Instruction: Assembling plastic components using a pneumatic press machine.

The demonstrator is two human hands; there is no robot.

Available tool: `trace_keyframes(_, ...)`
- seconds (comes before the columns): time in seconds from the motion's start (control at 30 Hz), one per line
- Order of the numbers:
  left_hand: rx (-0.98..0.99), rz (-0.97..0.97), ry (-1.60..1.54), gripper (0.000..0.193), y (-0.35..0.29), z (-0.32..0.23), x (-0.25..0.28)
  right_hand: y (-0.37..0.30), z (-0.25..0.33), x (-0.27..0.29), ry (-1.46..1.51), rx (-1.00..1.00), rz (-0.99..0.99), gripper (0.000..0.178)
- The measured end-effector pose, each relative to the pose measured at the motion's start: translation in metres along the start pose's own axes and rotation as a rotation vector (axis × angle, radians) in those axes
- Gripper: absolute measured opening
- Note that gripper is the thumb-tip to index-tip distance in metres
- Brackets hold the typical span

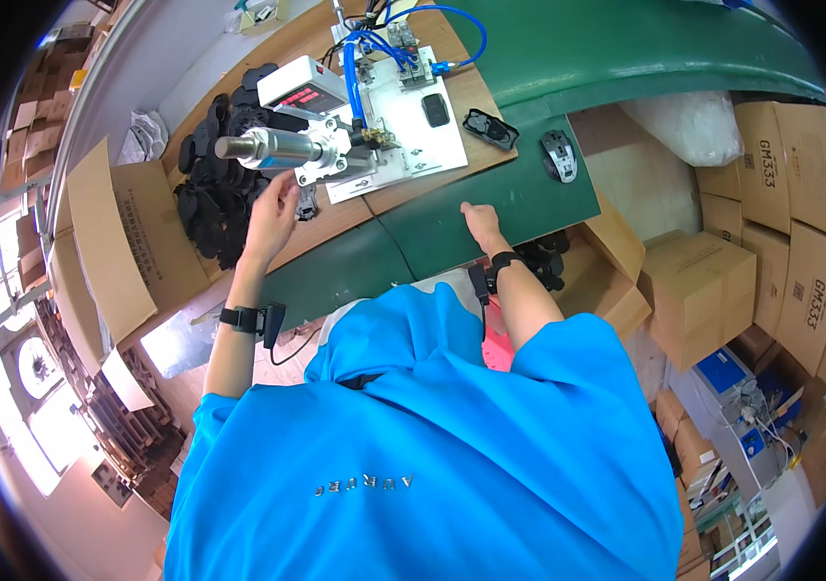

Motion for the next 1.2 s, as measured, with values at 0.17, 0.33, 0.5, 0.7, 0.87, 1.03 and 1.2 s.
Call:
trace_keyframes(0.17,0.183,0.102,-0.165,0.04,-0.017,0.12,-0.064,-0.007,0.001,0.0,0.159,-0.057,0.182,0.033)
trace_keyframes(0.33,0.444,0.108,-0.416,0.05,-0.014,0.173,-0.107,-0.03,0.047,0.014,0.114,0.283,-0.113,0.026)
trace_keyframes(0.5,0.414,-0.009,-0.505,0.06,0.0,0.184,-0.134,-0.06,0.133,0.02,-0.31,0.75,-0.341,0.039)
trace_keyframes(0.7,0.484,-0.038,-0.327,0.053,0.014,0.169,-0.146,-0.047,0.165,0.007,-0.767,0.847,-0.267,0.063)
trace_keyframes(0.87,0.491,-0.068,-0.209,0.046,0.009,0.136,-0.131,-0.038,0.167,0.006,-0.96,0.887,-0.339,0.059)
trace_keyframes(1.03,0.52,-0.046,-0.248,0.042,0.009,0.156,-0.12,-0.041,0.183,0.005,-0.944,0.855,-0.258,0.043)
trace_keyframes(1.2,0.582,-0.008,-0.267,0.042,0.012,0.157,-0.126,-0.042,0.188,0.01,-0.966,0.831,-0.244,0.044)
Point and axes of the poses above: each hand's wrist, its own y-axis towards the middle knuckle, its own x-axis out of the back of the hand, z = x × y, the point moved 8 cm from there along y, towards the middle knuckle, and after that the axes turned 1 degree about x, right-handed, at the moved point
